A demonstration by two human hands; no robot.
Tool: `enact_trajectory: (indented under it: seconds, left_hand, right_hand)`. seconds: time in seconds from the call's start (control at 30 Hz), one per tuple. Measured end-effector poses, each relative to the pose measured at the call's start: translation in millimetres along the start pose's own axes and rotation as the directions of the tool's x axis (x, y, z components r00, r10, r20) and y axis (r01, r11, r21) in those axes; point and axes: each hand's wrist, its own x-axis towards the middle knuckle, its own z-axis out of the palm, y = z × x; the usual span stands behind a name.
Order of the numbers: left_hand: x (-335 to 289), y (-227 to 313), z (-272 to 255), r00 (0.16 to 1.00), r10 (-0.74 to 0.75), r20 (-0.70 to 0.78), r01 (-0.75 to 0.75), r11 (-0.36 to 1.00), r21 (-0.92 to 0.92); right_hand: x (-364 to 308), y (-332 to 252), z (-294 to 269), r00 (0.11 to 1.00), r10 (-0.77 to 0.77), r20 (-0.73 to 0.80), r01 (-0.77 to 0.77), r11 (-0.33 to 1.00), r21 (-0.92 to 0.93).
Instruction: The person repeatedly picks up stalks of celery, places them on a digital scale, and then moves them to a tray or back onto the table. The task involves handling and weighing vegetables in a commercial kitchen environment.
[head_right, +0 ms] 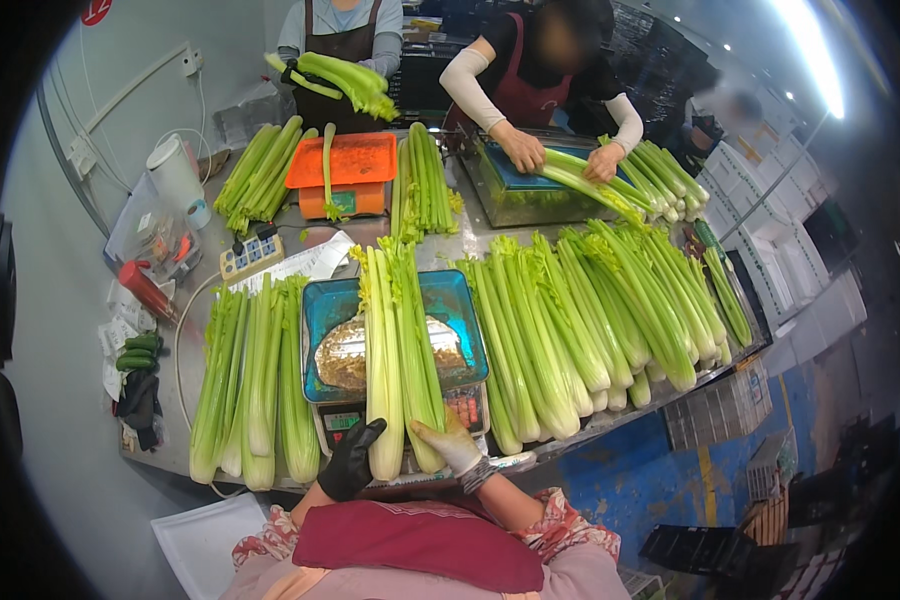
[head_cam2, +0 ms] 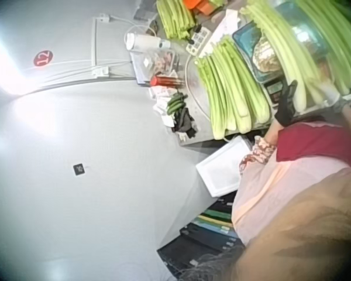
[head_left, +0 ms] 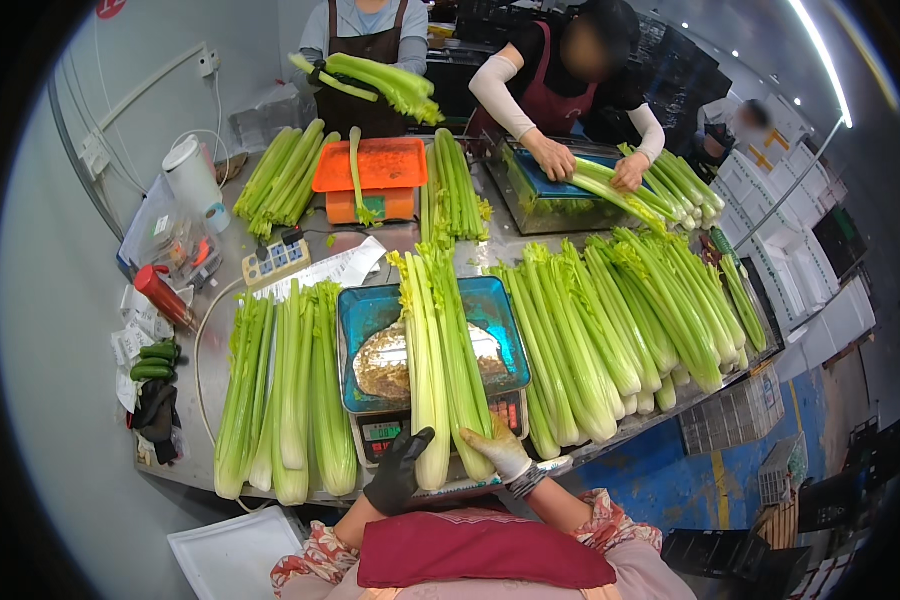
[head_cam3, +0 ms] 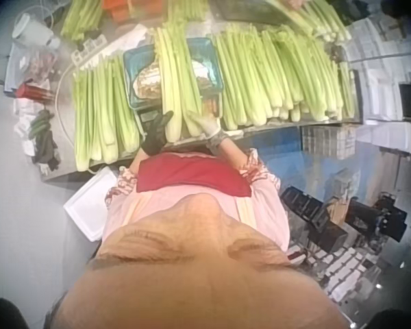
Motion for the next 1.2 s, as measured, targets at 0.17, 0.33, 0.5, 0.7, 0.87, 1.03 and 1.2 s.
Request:
enact_trajectory:
  seconds: [0.17,0.33,0.5,0.7,0.87,1.03,1.2]
  left_hand:
    - [-0.3,-1.8,2.1,1.0,-0.015,-0.016,0.015,1.0,-0.02]
    - [3.8,1.8,-1.5,1.0,0.029,-0.007,-0.029,1.0,0.007]
    - [4.9,0.6,-0.7,0.996,0.078,-0.044,-0.076,0.997,0.033]
    - [5.1,5.0,-3.8,0.999,0.041,-0.017,-0.041,0.998,0.04]
    - [6.0,7.7,-5.4,1.0,0.005,0.006,-0.005,1.0,0.018]
    - [3.5,3.7,-1.9,1.0,-0.012,0.002,0.012,1.0,0.004]
    - [5.2,4.2,-2.1,1.0,0.006,-0.014,-0.006,1.0,0.001]
  right_hand:
    - [0.0,1.8,0.5,0.999,-0.044,0.003,0.045,0.999,-0.026]
    - [-0.3,0.7,2.7,0.999,-0.039,-0.018,0.039,0.999,-0.03]
    - [-2.9,-3.5,4.9,0.999,-0.033,-0.022,0.033,0.999,-0.018]
    - [-1.4,0.5,3.4,0.999,-0.042,-0.017,0.042,0.999,0.007]
    - [-2.3,1.7,3.4,0.999,-0.028,-0.031,0.028,1.0,0.013]
    - [0.6,6.2,0.0,0.999,-0.025,-0.03,0.024,0.999,-0.036]
    - [-0.4,2.4,1.6,0.999,-0.054,-0.01,0.053,0.998,-0.041]
